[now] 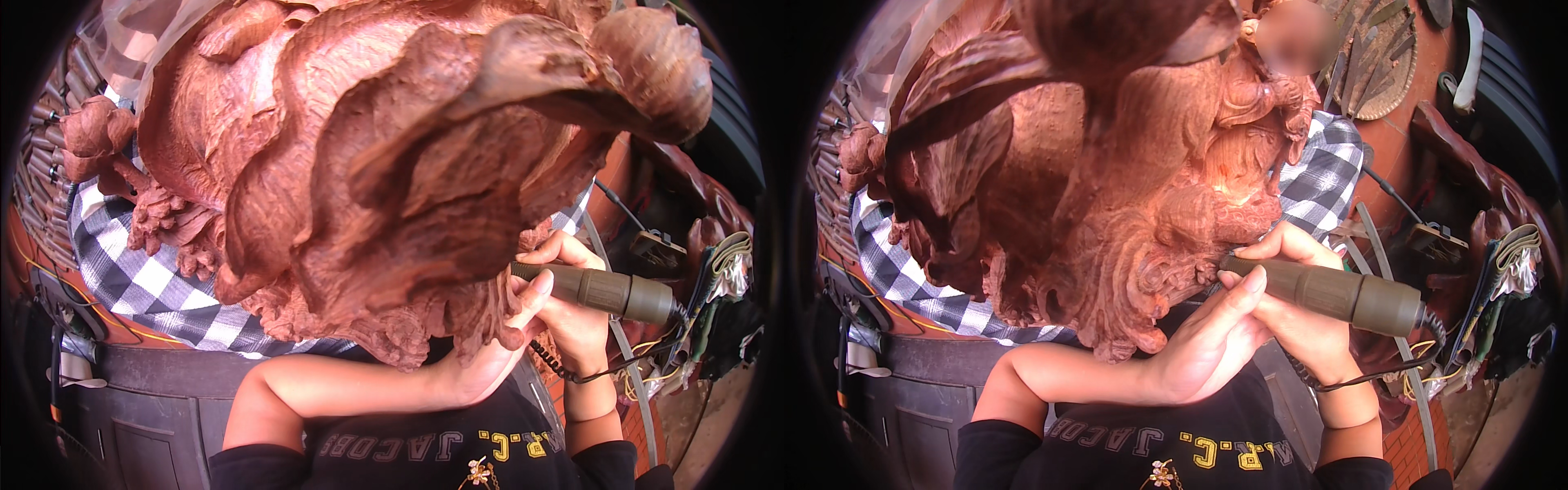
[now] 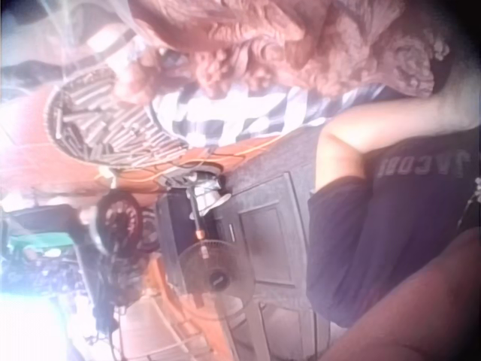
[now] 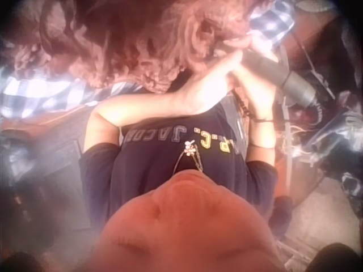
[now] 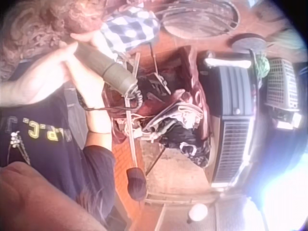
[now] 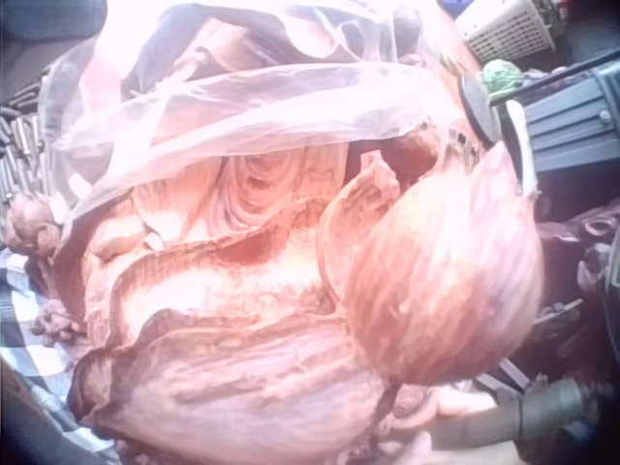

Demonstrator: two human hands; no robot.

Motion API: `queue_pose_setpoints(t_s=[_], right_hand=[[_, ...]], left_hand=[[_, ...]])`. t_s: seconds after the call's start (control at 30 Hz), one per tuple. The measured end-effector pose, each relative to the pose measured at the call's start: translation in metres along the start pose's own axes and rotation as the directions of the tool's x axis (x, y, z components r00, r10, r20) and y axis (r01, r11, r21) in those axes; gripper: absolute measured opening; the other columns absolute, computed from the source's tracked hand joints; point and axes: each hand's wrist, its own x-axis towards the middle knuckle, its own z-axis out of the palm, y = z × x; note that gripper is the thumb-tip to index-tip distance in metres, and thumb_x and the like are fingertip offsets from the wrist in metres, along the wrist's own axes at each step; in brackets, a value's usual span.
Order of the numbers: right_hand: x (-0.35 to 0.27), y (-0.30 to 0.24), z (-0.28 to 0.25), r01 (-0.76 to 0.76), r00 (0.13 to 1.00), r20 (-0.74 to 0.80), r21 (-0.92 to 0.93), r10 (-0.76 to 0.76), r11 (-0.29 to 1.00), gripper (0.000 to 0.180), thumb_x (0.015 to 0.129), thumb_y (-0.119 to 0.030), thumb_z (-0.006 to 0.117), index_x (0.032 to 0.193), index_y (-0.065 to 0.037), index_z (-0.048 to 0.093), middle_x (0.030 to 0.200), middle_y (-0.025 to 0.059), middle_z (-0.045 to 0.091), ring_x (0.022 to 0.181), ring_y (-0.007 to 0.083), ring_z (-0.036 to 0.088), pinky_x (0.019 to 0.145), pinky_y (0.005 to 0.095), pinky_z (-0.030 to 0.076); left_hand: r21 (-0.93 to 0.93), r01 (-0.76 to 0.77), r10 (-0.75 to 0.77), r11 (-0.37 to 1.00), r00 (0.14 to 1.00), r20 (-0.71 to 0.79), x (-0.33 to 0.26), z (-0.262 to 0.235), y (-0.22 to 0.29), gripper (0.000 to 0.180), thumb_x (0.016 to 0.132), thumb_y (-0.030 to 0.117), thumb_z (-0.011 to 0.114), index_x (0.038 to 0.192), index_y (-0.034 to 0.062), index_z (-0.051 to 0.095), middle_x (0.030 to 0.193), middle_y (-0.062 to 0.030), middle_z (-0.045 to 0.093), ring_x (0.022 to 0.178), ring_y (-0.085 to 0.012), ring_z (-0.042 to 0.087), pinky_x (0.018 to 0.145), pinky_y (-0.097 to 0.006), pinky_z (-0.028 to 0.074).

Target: The person uses a rotary carving tool to refine details on a large reddish-brown wooden sculpture. They hold the tool with both hands and work on intricate surface features, occasionally adjusting hand position to reach different areas.

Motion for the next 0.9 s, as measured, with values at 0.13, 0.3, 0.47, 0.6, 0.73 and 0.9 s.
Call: queue_pose_setpoints(t_s=[0.13,0.3,0.47,0.6,0.73,0.9], right_hand=[[0.000,-0.005,-0.002,-0.072,0.997,0.040,0.007,0.072,0.997,0.022,0.076,-0.006,0.083,0.084,-0.003,0.063,0.084,0.0021,0.067,0.079,0.0058,0.061,0.073,0.0232,0.050],[-0.001,-0.003,-0.003,-0.016,0.999,0.036,-0.006,0.016,1.000,0.023,0.076,-0.009,0.083,0.082,-0.003,0.061,0.080,0.0008,0.063,0.077,0.0057,0.058,0.070,0.0234,0.047],[-0.003,0.005,-0.004,0.123,0.992,0.031,-0.122,-0.120,0.985,0.025,0.074,-0.011,0.083,0.081,-0.003,0.061,0.077,0.0013,0.060,0.075,0.0074,0.056,0.068,0.0245,0.046],[-0.003,0.000,-0.001,0.096,0.995,0.031,-0.155,-0.092,0.983,0.025,0.073,-0.011,0.084,0.080,-0.002,0.061,0.077,0.0031,0.060,0.074,0.0099,0.057,0.067,0.0257,0.046],[-0.003,0.004,0.005,0.112,0.994,0.002,-0.176,-0.113,0.978,0.025,0.072,-0.009,0.084,0.080,-0.002,0.061,0.077,0.0045,0.060,0.073,0.0122,0.058,0.067,0.0266,0.047],[-0.007,-0.007,0.013,0.141,0.988,-0.036,-0.192,-0.150,0.971,0.025,0.071,-0.005,0.082,0.081,-0.001,0.060,0.077,0.0053,0.060,0.073,0.0132,0.059,0.067,0.0266,0.047]], left_hand=[[-0.007,0.007,-0.007,1.000,1.000,0.018,-0.005,-0.003,0.001,0.062,0.108,0.042,0.034,0.147,-0.0056,0.024,0.149,-0.0143,0.035,0.143,-0.0199,0.030,0.119,-0.040,0.023],[0.001,0.018,-0.018,1.000,0.999,0.048,-0.006,0.002,0.006,0.059,0.108,0.040,0.034,0.146,-0.0049,0.028,0.148,-0.0133,0.036,0.142,-0.0195,0.031,0.118,-0.040,0.023],[-0.027,0.034,-0.034,0.999,0.999,-0.011,-0.013,0.002,0.002,0.055,0.108,0.037,0.035,0.145,-0.0034,0.032,0.148,-0.0124,0.037,0.141,-0.0190,0.031,0.118,-0.039,0.023],[-0.051,0.006,-0.009,0.999,0.999,-0.052,-0.012,0.001,0.000,0.054,0.108,0.038,0.037,0.144,-0.0029,0.033,0.148,-0.0124,0.038,0.141,-0.0188,0.032,0.118,-0.039,0.023],[-0.094,0.043,-0.051,0.995,0.995,-0.080,-0.016,-0.014,-0.014,0.056,0.107,0.040,0.039,0.144,-0.0016,0.032,0.147,-0.0116,0.039,0.140,-0.0178,0.033,0.118,-0.038,0.024],[-0.161,0.060,-0.082,0.985,0.988,-0.130,-0.021,-0.016,-0.020,0.056,0.106,0.042,0.041,0.144,0.0027,0.032,0.145,-0.0092,0.041,0.138,-0.0160,0.035,0.117,-0.038,0.025]])
